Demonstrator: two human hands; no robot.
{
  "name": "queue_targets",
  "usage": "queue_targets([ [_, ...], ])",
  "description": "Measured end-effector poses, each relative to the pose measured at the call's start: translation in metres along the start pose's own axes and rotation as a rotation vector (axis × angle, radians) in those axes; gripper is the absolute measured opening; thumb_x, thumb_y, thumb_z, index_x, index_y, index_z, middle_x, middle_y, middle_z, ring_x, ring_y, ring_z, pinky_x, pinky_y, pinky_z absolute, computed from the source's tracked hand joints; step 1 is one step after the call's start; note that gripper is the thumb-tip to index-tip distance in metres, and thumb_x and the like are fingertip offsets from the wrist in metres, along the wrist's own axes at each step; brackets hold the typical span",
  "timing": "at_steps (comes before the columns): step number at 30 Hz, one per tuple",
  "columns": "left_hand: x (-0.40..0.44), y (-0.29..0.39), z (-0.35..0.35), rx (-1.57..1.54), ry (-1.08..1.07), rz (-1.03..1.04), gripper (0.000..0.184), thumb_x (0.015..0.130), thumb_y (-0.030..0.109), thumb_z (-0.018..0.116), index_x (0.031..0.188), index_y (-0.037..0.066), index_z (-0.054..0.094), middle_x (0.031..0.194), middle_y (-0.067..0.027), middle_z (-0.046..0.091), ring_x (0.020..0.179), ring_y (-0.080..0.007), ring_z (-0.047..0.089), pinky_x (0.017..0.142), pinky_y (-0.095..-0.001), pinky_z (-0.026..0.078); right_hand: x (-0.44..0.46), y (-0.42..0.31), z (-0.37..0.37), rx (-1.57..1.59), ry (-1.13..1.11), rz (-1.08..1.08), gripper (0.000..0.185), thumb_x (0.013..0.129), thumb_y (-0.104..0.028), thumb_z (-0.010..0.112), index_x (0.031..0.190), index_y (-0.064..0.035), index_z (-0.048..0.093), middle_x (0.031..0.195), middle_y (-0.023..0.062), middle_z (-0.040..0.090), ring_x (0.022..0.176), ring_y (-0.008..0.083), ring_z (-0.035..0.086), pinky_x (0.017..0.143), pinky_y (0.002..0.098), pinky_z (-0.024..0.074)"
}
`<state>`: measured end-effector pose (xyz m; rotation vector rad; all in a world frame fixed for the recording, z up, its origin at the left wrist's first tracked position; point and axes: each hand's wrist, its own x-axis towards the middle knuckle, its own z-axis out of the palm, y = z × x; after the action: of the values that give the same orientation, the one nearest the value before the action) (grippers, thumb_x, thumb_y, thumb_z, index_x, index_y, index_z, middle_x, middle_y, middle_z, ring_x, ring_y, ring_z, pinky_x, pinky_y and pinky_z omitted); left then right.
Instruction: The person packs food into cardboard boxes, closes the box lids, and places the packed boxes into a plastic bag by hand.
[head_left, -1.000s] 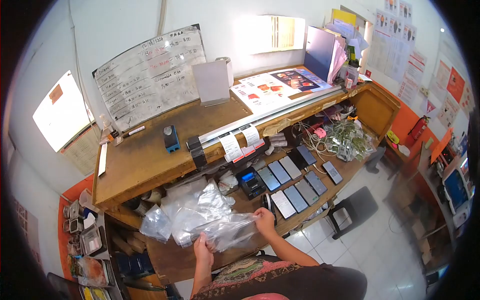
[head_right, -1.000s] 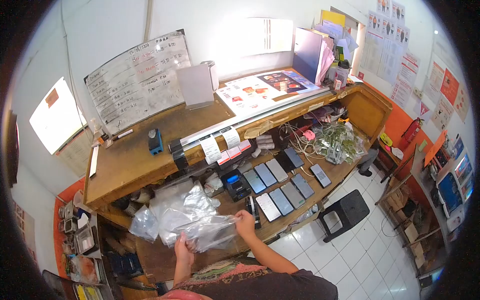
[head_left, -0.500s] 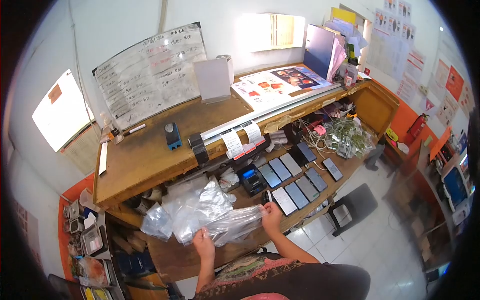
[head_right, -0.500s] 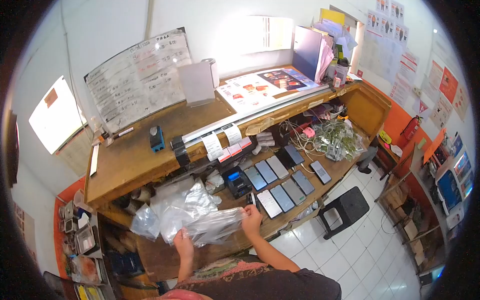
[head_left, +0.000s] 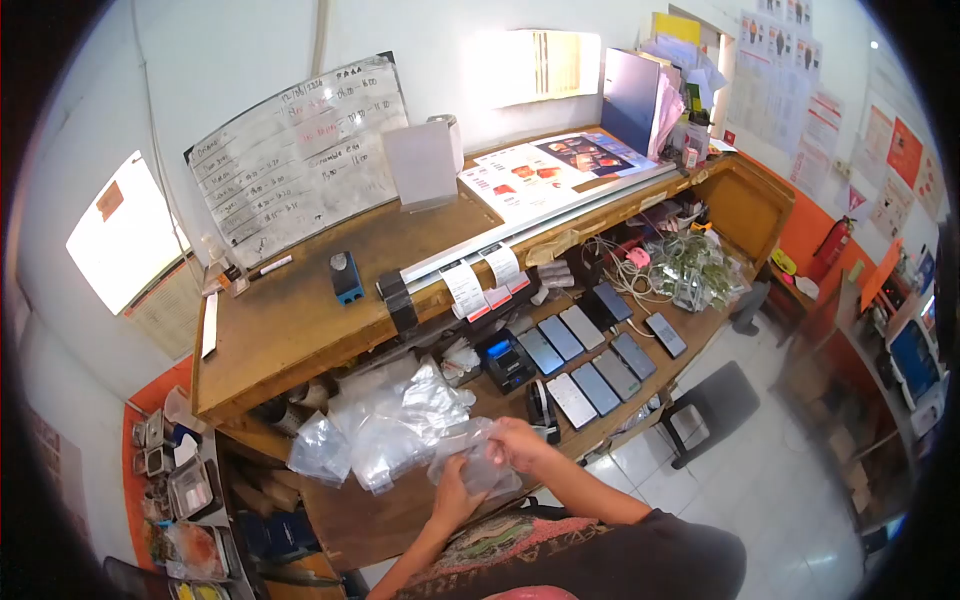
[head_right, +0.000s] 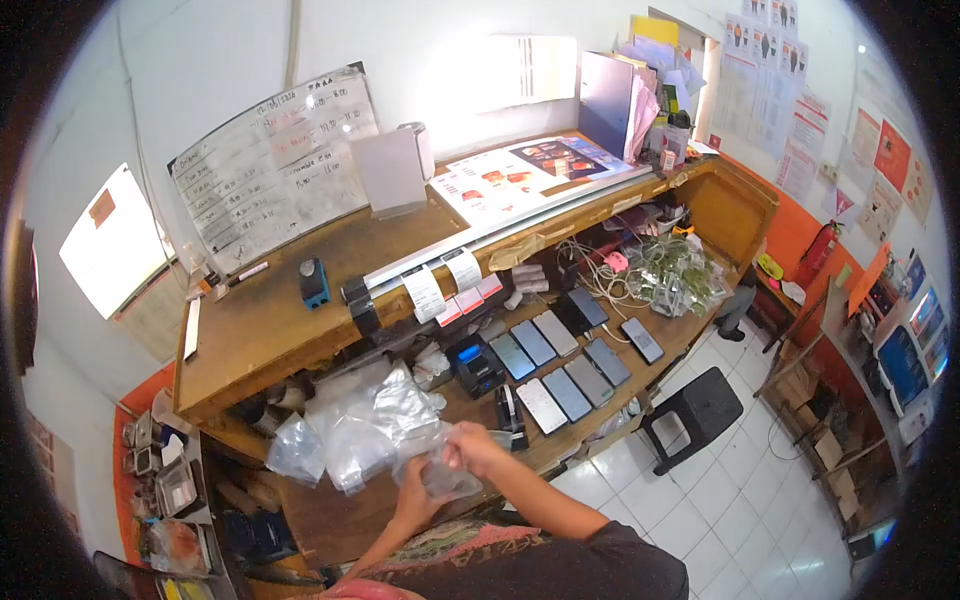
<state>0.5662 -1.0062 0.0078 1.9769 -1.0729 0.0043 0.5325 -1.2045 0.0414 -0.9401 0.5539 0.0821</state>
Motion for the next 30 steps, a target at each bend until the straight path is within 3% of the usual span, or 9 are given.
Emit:
queue_targets([
  [3, -0.001, -0.005, 0.005, -0.202, -0.033, -0.108, 0.030, 0.079, 0.013, 0.073, 0.106, 0.002, 0.066, 0.102, -0.0139, 0.068, 0.098, -0.0326, 0.064, 0.085, -0.0393, 0.050, -0.005, -0.021, -0.007, 0.053, -0.052, -0.015, 0.021, 0.090, -0.007, 0.061, 0.109, -0.0030, 0.051, 0.080, 0.0144, 0.068, 0.062, 0.0245, 0.067, 0.054, 0.0359, 0.0541],
  [6, 0.004, -0.005, -0.004, -0.419, -0.100, -0.299, 0.023, 0.086, 0.012, 0.067, 0.106, 0.001, 0.068, 0.099, -0.0102, 0.071, 0.091, -0.0248, 0.066, 0.082, -0.0357, 0.051, -0.032, -0.048, 0.013, 0.425, -0.144, -0.336, 0.043, 0.089, -0.012, 0.068, 0.122, -0.0070, 0.041, 0.122, 0.0173, 0.057, 0.112, 0.0319, 0.059, 0.103, 0.0467, 0.0444],
  [8, 0.013, 0.002, -0.011, -0.481, -0.083, -0.551, 0.022, 0.095, 0.015, 0.059, 0.107, 0.000, 0.068, 0.101, -0.0054, 0.072, 0.088, -0.0109, 0.062, 0.078, -0.0312, 0.050, -0.024, -0.032, 0.013, 0.123, -0.070, -0.484, 0.047, 0.086, -0.014, 0.072, 0.122, -0.0073, 0.042, 0.122, 0.0154, 0.056, 0.112, 0.0301, 0.057, 0.102, 0.0454, 0.0446],
  [12, 0.012, -0.005, -0.010, -0.373, -0.048, -0.594, 0.026, 0.096, 0.021, 0.058, 0.109, 0.002, 0.069, 0.099, -0.0046, 0.070, 0.084, -0.0087, 0.061, 0.070, -0.0277, 0.048, -0.027, 0.013, 0.016, -0.671, 0.018, -0.679, 0.046, 0.078, -0.021, 0.083, 0.112, -0.0081, 0.055, 0.113, 0.0100, 0.058, 0.107, 0.0182, 0.055, 0.092, 0.0342, 0.0459],
  [13, 0.008, -0.016, -0.003, -0.696, -0.020, -0.642, 0.028, 0.096, 0.024, 0.059, 0.112, 0.003, 0.068, 0.099, -0.0037, 0.069, 0.083, -0.0087, 0.060, 0.068, -0.0272, 0.046, -0.032, 0.016, 0.020, -0.854, -0.032, -0.746, 0.041, 0.076, -0.021, 0.084, 0.106, -0.0080, 0.059, 0.109, 0.0090, 0.061, 0.102, 0.0149, 0.056, 0.088, 0.0311, 0.0469],
  [17, 0.006, -0.008, -0.013, -1.170, 0.068, -0.823, 0.034, 0.095, 0.030, 0.060, 0.117, 0.006, 0.065, 0.099, -0.0015, 0.066, 0.081, -0.0113, 0.059, 0.063, -0.0263, 0.044, -0.033, 0.015, 0.020, -0.622, 0.029, -0.608, 0.028, 0.079, -0.019, 0.082, 0.094, -0.0052, 0.063, 0.093, 0.0051, 0.066, 0.087, 0.0096, 0.060, 0.078, 0.0273, 0.0496],
  [25, 0.020, 0.016, -0.036, -0.997, 0.184, -0.755, 0.031, 0.098, 0.028, 0.061, 0.111, 0.000, 0.065, 0.095, -0.0068, 0.068, 0.077, -0.0135, 0.062, 0.066, -0.0284, 0.049, -0.017, 0.029, 0.005, -0.370, 0.059, -0.506, 0.012, 0.087, -0.009, 0.073, 0.087, -0.0008, 0.065, 0.083, 0.0040, 0.069, 0.073, 0.0075, 0.062, 0.068, 0.0235, 0.0503],
  [27, 0.019, 0.002, -0.033, -0.641, 0.363, -0.662, 0.033, 0.098, 0.032, 0.061, 0.097, 0.000, 0.068, 0.081, -0.0060, 0.067, 0.069, -0.0132, 0.061, 0.061, -0.0270, 0.048, -0.024, 0.026, 0.007, -0.379, -0.012, -0.525, 0.011, 0.088, -0.010, 0.073, 0.088, -0.0010, 0.066, 0.084, 0.0043, 0.069, 0.075, 0.0075, 0.062, 0.070, 0.0236, 0.0501],
  [30, 0.019, -0.001, -0.044, -0.912, 0.462, -0.799, 0.035, 0.098, 0.033, 0.060, 0.085, 0.001, 0.068, 0.072, -0.0038, 0.063, 0.064, -0.0125, 0.058, 0.058, -0.0267, 0.046, -0.030, 0.020, 0.000, -0.575, -0.213, -0.520, 0.012, 0.089, -0.012, 0.072, 0.089, -0.0012, 0.066, 0.086, 0.0046, 0.069, 0.080, 0.0077, 0.061, 0.074, 0.0241, 0.0494],
])
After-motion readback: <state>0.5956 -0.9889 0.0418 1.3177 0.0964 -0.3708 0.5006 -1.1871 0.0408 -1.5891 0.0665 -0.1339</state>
